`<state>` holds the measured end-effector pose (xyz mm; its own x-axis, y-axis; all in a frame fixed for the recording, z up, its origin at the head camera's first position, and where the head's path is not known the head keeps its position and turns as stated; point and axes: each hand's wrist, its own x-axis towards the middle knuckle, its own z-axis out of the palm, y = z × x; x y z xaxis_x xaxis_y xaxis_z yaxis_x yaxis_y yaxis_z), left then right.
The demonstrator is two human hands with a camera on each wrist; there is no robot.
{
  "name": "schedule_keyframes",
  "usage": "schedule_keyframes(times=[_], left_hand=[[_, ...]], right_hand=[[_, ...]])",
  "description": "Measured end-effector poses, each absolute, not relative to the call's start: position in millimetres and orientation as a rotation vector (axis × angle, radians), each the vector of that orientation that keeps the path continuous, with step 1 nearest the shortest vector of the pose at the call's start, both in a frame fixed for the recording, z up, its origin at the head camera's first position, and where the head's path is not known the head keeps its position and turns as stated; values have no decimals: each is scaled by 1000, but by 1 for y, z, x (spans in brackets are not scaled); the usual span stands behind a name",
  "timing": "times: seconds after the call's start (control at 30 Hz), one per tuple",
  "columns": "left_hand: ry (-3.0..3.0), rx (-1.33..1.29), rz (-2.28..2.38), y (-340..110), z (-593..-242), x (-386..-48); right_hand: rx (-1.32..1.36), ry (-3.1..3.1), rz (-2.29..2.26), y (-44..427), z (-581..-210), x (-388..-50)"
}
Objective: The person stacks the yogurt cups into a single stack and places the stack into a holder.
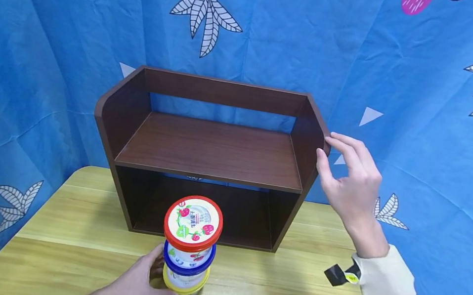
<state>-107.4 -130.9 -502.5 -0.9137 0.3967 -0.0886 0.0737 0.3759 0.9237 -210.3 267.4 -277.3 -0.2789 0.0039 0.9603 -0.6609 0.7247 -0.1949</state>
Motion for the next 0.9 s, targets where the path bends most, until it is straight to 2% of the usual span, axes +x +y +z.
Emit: schedule_keyframes(times=[0.9], left_hand=[[2298, 427, 1603, -130, -508, -109]], right_hand=[[524, -1734, 688, 264, -279, -207]])
